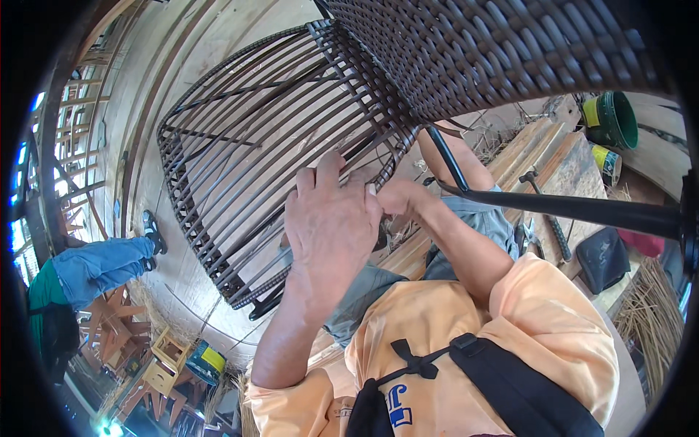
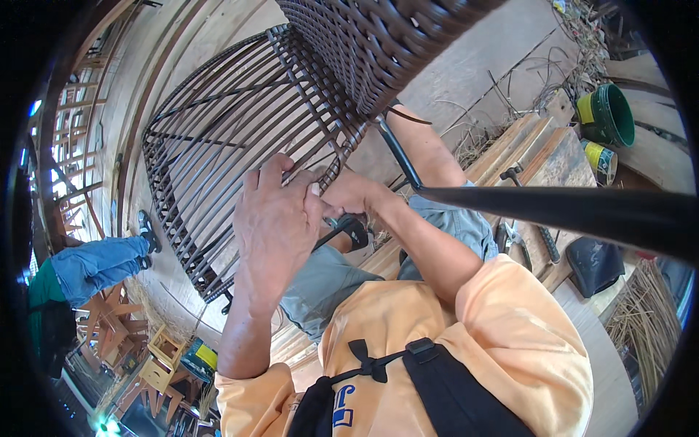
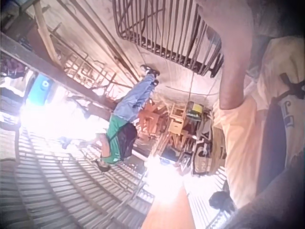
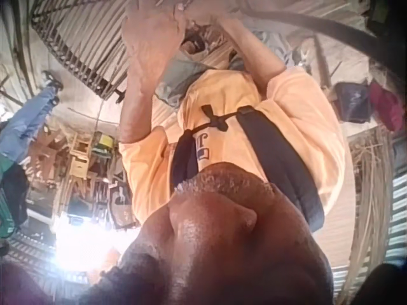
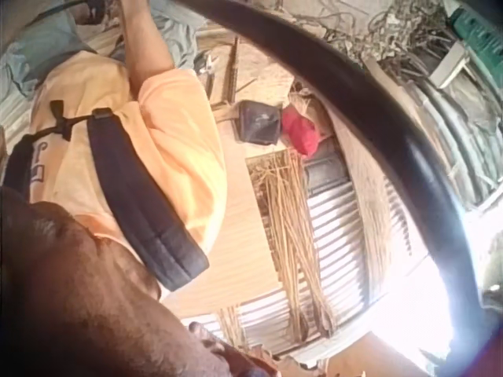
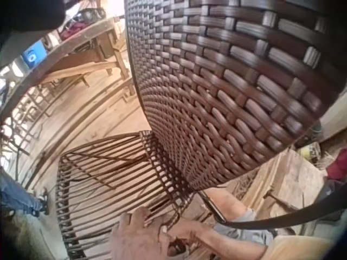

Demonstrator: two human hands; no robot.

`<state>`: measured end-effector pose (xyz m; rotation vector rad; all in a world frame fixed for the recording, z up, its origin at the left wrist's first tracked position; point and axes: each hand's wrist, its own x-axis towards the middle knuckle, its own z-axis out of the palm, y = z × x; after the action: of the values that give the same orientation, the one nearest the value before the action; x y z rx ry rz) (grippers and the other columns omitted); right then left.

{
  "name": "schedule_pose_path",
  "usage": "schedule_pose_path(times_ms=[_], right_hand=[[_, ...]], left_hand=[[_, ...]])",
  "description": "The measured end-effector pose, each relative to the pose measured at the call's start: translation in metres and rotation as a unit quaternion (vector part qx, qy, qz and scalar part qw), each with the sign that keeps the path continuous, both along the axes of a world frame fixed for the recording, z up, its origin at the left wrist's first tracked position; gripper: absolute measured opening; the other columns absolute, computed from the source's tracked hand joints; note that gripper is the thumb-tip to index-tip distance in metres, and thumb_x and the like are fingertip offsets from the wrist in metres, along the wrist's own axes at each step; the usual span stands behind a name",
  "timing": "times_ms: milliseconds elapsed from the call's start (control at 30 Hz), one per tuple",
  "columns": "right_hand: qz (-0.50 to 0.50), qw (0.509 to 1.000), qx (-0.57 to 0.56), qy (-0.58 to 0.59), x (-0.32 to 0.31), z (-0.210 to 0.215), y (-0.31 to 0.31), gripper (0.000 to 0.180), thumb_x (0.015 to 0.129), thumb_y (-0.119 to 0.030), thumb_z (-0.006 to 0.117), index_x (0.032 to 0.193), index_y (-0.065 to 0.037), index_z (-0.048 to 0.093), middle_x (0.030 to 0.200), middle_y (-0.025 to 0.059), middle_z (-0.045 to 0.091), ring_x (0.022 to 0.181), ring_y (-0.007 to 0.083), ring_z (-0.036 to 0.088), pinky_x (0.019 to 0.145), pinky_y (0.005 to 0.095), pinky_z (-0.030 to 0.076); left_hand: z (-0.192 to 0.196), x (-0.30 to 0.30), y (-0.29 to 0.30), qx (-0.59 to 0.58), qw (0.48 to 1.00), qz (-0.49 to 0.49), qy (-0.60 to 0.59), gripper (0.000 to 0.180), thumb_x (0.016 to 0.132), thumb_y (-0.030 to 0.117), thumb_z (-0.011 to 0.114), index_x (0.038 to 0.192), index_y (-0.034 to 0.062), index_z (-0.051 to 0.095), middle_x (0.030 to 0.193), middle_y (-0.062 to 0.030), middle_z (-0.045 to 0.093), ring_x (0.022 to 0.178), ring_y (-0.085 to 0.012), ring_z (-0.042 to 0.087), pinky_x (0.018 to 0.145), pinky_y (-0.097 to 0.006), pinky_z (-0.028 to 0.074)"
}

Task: Weaving synthetic rattan strips onto a metal chair frame.

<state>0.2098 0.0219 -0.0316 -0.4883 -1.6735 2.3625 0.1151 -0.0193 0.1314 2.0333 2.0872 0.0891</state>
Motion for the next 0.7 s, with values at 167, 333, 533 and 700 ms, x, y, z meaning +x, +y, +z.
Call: schedule_pose_path(times_ms=[167,333,533,700], right_hand=[[-0.060,0.992,-0.112,0.027,-0.002,0.003,0.005,0.002,0.076,-0.007,0.058,0.075,-0.009,0.057,0.052,-0.0051,0.040,0.044,0.0046,0.036,0.038,0.0218,0.025],[-0.065,0.967,-0.243,0.040,0.009,0.026,0.005,0.012,0.078,-0.006,0.056,0.088,-0.006,0.062,0.055,-0.0043,0.043,0.046,0.0048,0.037,0.040,0.0215,0.028],[-0.196,0.979,-0.004,-0.048,0.028,0.052,-0.003,0.020,0.088,-0.011,0.052,0.106,-0.002,0.056,0.072,-0.0002,0.053,0.065,0.0060,0.047,0.056,0.0199,0.038],[-0.451,0.887,-0.093,-0.018,0.035,0.061,-0.021,0.022,0.090,-0.016,0.053,0.102,0.001,0.054,0.079,0.0009,0.055,0.070,0.0060,0.048,0.063,0.0203,0.040]], left_hand=[[0.003,-0.007,0.004,-0.033,0.999,-0.005,-0.003,0.019,0.080,0.014,0.055,0.092,0.0051,0.066,0.106,-0.0110,0.054,0.092,-0.0283,0.053,0.076,-0.038,0.046],[-0.001,-0.021,0.008,-0.059,0.994,-0.026,-0.088,0.017,0.081,0.011,0.055,0.090,-0.0029,0.060,0.109,-0.0164,0.053,0.095,-0.0327,0.054,0.079,-0.040,0.045],[0.000,-0.019,0.013,-0.050,0.975,0.050,-0.209,0.021,0.084,0.014,0.054,0.092,-0.0054,0.058,0.106,-0.0172,0.056,0.089,-0.0288,0.057,0.079,-0.035,0.045],[0.018,-0.022,0.013,-0.092,0.879,0.191,-0.427,0.022,0.088,0.017,0.052,0.092,-0.0033,0.058,0.080,-0.0079,0.057,0.066,-0.0099,0.051,0.061,-0.025,0.042]])
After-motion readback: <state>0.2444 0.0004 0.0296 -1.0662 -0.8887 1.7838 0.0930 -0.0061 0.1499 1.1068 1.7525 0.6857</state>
